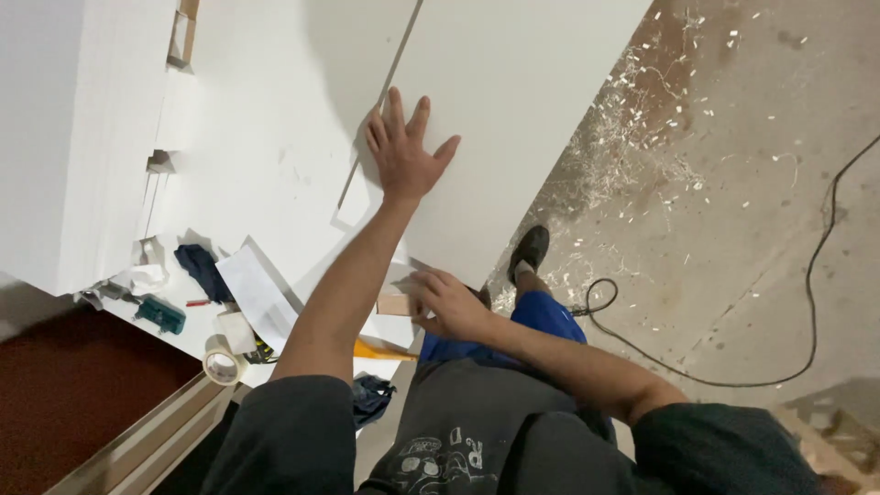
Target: Applying edge banding to a wooden board using an iron and trimming tools
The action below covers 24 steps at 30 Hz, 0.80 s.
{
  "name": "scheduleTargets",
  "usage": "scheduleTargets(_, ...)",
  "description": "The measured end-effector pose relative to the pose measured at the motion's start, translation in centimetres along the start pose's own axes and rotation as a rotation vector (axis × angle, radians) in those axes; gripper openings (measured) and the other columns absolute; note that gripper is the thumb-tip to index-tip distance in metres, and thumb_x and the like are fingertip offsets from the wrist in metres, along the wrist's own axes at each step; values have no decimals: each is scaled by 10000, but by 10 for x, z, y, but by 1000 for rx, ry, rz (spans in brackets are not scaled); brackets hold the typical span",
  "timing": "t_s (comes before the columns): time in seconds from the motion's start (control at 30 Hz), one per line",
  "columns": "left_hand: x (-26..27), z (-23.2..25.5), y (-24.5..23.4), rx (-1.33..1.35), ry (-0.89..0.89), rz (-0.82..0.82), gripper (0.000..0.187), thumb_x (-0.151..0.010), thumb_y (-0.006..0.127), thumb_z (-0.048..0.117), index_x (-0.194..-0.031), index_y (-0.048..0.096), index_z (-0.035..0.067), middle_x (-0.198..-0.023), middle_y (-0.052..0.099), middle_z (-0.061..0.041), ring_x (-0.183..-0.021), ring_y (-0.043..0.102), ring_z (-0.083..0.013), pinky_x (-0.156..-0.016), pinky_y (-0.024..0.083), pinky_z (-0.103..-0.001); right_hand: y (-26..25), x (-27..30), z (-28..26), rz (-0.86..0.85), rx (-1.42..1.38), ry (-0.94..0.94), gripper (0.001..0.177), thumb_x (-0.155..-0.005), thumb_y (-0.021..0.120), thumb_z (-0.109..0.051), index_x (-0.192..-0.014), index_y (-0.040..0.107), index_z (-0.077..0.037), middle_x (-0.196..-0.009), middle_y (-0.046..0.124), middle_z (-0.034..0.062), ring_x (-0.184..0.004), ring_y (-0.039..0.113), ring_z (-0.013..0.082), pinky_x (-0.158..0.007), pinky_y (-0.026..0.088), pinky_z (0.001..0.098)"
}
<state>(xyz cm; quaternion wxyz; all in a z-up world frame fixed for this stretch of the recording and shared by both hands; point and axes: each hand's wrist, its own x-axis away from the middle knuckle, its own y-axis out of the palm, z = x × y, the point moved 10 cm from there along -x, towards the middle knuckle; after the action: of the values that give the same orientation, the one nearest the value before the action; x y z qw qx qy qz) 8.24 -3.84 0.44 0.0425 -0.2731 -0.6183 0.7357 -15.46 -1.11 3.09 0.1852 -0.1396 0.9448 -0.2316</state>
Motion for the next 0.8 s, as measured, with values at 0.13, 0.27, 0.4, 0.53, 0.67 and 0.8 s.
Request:
scheduleTargets(0.13, 1, -3, 10, -5, 10, -76, 719, -922, 691, 744, -1456, 600, 272, -1615, 341, -138, -1401, 429, -473, -1105, 405, -635, 53, -3, -12, -74, 185, 53, 697, -752, 883, -344, -1256, 579, 29, -1532, 394, 314, -1437, 365, 498, -1177, 338, 630)
scheduleTargets(0.27, 3, -8, 15, -19, -5, -49, 737, -924, 703, 767, -1474, 589, 291, -1610, 339, -123, -1400, 437, -475, -1119, 390, -645, 64, -28, -30, -39, 376, 18, 396, -830, 626, -88, -1205, 564, 22, -1362, 503, 275, -1282, 449, 446, -1112, 349, 559)
scheduleTargets(0.4, 0, -8, 17, -8, 0, -27, 734, -932, 726, 764, -1468, 614, 276, -1597, 340, -125, -1371, 454, -477, -1123, 373, -636, 105, -33, -15, -216, 550, 51, 326, -931, 583, -84, -1244, 670, -111, -1169, 612, 103, -1089, 536, 339, -1057, 379, 476)
scheduleTargets(0.53, -2, -9, 20, 22, -23, -129, 741, -964, 681, 757, -1514, 577, 272, -1613, 303, -135, -1417, 388, -492, -1139, 348, -650, 42, -24, -42, 204, 241, -32, 156, -958, 605, -22, -1085, 640, -106, -1116, 606, 139, -896, 602, 346, -868, 521, 480)
scheduleTargets(0.67, -1, -12, 19, 21, -12, -87, 724, -967, 692, 748, -1496, 601, 262, -1601, 310, -156, -1393, 410, -483, -1125, 338, -654, -28, 43, 7, 353, -767, 608, 324, -921, 701, -154, -1233, 661, -79, -1209, 632, 119, -1069, 658, 263, -916, 582, 402)
scheduleTargets(0.8, -2, -14, 16, 33, -4, -34, 696, -954, 748, 720, -1468, 649, 260, -1576, 346, -151, -1332, 442, -505, -1097, 341, -671, 1, 143, 82, 881, -1638, 800, 548, -825, 824, -246, -1304, 603, -96, -1208, 680, 161, -1069, 685, 310, -849, 587, 463)
